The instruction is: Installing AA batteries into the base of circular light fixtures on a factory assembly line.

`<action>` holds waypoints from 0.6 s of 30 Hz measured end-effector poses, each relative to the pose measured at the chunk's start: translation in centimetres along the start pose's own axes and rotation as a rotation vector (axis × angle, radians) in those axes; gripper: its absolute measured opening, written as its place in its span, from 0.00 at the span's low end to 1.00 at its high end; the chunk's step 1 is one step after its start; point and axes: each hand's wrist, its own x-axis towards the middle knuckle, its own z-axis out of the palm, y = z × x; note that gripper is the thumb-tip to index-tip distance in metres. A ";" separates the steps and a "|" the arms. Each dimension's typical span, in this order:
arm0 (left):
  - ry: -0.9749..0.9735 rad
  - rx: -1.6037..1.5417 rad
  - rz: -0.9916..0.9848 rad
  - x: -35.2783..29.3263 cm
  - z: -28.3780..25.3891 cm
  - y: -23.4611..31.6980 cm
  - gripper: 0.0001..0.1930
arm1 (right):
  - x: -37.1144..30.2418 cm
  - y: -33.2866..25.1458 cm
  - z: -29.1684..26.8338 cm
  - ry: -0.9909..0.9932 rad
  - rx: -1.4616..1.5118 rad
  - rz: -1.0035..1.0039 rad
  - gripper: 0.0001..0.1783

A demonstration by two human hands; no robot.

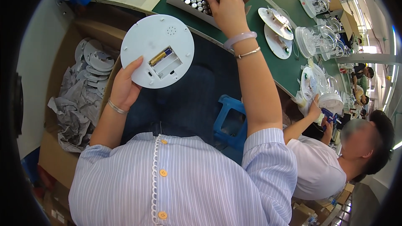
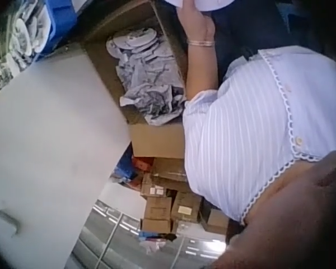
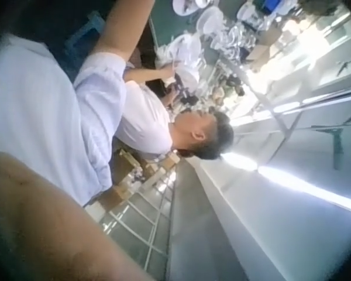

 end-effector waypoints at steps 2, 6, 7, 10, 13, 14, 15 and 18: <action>0.001 -0.042 0.012 -0.3 0.5 0.2 0.23 | -0.4 -1.1 -0.1 0.142 0.275 0.030 0.11; 0.006 -0.040 0.018 -0.5 0.8 0.2 0.22 | -2.9 -4.5 -1.5 0.120 0.804 0.093 0.11; 0.007 -0.049 0.024 -0.6 0.9 0.1 0.22 | -3.8 -5.6 -1.9 0.100 0.840 0.102 0.10; 0.008 -0.072 0.051 -0.9 0.8 0.0 0.22 | -6.2 -7.9 -2.5 -0.069 0.433 -0.075 0.10; 0.006 -0.082 0.078 -0.9 1.2 -0.7 0.21 | -8.3 -10.2 -2.2 -0.162 0.460 0.112 0.13; 0.020 -0.079 0.098 -1.0 1.4 -1.0 0.21 | -8.7 -10.3 -1.6 -0.118 0.481 0.137 0.13; 0.017 -0.077 0.097 -1.0 1.5 -1.2 0.21 | -9.0 -10.3 -1.1 -0.109 0.472 0.120 0.12; -0.035 -0.094 0.116 -1.3 1.7 -1.9 0.20 | -9.9 -10.4 0.4 -0.048 0.379 -0.004 0.10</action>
